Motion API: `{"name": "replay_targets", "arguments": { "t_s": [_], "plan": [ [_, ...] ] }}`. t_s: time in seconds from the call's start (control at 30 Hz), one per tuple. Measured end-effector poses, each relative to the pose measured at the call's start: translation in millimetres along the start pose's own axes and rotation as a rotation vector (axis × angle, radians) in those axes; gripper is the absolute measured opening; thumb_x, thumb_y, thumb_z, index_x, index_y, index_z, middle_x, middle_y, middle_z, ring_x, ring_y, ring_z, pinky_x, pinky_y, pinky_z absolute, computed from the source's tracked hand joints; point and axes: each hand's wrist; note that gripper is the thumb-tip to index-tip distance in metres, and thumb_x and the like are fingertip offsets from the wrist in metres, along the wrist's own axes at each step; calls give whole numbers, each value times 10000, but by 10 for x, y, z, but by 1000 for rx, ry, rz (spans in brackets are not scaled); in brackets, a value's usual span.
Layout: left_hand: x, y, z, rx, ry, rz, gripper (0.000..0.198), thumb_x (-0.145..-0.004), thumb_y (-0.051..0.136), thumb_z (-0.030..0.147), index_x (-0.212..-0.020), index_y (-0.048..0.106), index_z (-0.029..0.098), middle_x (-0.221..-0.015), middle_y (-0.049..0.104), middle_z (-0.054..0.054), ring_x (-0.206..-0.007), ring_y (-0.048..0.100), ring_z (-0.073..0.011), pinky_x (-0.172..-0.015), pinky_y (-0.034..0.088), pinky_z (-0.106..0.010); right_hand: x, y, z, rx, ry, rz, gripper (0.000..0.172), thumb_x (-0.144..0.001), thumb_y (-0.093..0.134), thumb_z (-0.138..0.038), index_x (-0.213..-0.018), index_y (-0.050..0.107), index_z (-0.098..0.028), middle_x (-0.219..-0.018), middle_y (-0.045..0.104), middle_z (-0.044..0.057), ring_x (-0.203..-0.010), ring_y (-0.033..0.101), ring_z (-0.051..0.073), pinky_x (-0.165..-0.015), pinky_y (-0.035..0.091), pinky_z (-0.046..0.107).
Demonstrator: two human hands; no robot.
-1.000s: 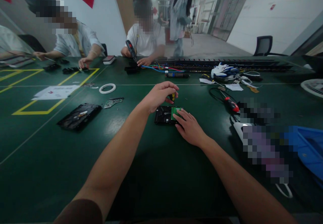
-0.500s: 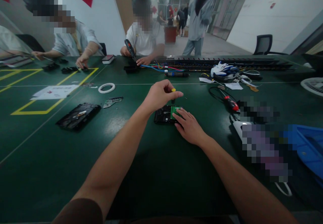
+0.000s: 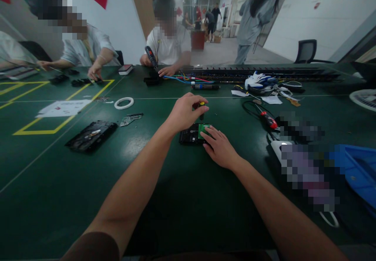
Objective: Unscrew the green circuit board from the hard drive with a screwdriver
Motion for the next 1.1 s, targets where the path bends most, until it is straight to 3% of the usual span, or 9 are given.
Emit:
{"name": "replay_targets", "arguments": {
  "t_s": [0.4,0.6,0.7,0.87,1.1],
  "plan": [
    [-3,-48,-51,42,60,-92,382,-949,544,89,-1252,730,230,-1275,732,-57,-1148,666,-213,-1056,481,-373,1,0,11,5,-3,-13,501,-1064,449,-349,-1555,498,-261,-1673,410,99,-1598,255,310,-1261,282,610],
    [1,-35,-9,-30,48,-31,216,-917,731,341,-1090,764,217,-1016,725,-68,-885,650,-201,-888,505,-346,2,14,15,4,-4,-8,495,-1064,459,-347,-1546,507,-251,-1672,408,110,-1598,253,313,-1256,281,616],
    [2,-19,31,-112,16,17,248,-873,785,444,-955,752,212,-886,671,-52,-809,595,-192,-835,479,-337,-1,19,15,0,-1,-11,496,-1061,465,-344,-1547,505,-255,-1667,414,115,-1596,258,318,-1251,282,626],
    [6,-4,54,-170,5,34,326,-872,774,521,-868,737,198,-863,615,-52,-794,557,-195,-827,468,-344,0,30,31,-2,-9,-13,503,-1068,455,-366,-1560,486,-270,-1679,398,104,-1604,235,313,-1257,262,632],
    [28,-48,46,-199,79,-52,228,-950,676,308,-1132,738,186,-1049,649,-100,-974,631,-235,-931,504,-370,-1,33,29,9,-12,-18,501,-1066,454,-357,-1552,494,-240,-1674,404,115,-1600,248,309,-1260,273,611]
  ]
}}
Point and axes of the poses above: each hand's wrist, its own x-axis away from the middle knuckle, its own y-axis out of the palm, z = x × y
